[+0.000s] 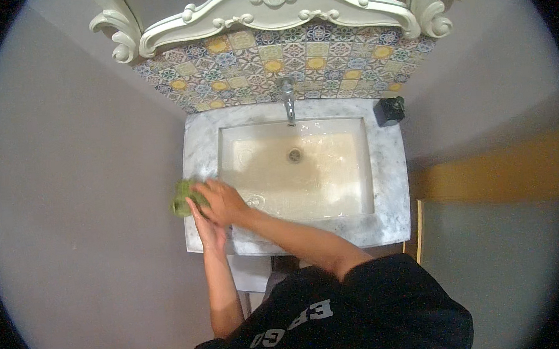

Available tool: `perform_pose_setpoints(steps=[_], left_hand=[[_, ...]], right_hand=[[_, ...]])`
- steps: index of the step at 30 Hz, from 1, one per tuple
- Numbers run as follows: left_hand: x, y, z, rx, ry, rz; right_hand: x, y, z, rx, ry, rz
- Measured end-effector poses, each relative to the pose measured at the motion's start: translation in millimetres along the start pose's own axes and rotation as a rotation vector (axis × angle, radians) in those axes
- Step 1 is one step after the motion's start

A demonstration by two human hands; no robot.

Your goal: The person washes a green cloth under running water in a bathroom sink, then uses a thin metal tool to clear the drain. The person places the cloth on the sink edge and opens a cabinet drawer before finishing the drain cleaning.

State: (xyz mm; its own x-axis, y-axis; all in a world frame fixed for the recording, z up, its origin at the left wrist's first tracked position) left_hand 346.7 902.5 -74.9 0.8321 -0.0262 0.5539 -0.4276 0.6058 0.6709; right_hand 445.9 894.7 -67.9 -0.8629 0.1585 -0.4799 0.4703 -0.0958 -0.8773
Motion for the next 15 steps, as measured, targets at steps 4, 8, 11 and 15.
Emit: perform_pose_setpoints(steps=[4, 8, 11, 15], left_hand=[[6, -24, -16, -0.072, -0.25, 0.055], [18, -51, -46, -0.212, -0.195, 0.004], [60, -27, -42, -0.037, -0.264, 0.044], [65, -28, -96, 0.249, -0.378, -0.502]], right_hand=[[-15, 1, 61, -0.057, 0.152, -0.035], [-75, 14, 133, 0.052, 0.144, 0.093], [-128, 31, 213, 0.249, 0.382, 0.029], [-153, 64, 335, 0.599, 0.817, -0.209]])
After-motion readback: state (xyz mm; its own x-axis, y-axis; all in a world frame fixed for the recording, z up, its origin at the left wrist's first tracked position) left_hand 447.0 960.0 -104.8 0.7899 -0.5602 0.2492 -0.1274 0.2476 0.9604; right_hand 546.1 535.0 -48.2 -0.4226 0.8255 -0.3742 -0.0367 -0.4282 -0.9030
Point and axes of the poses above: each hand's wrist, its own z-axis away from the middle knuckle, its own x-axis out of the palm, y = z × x, the point moved 3 cm from there along -z, towards the middle knuckle, and after that the axes turned 3 degrees about -y, right-handed, at the moved point
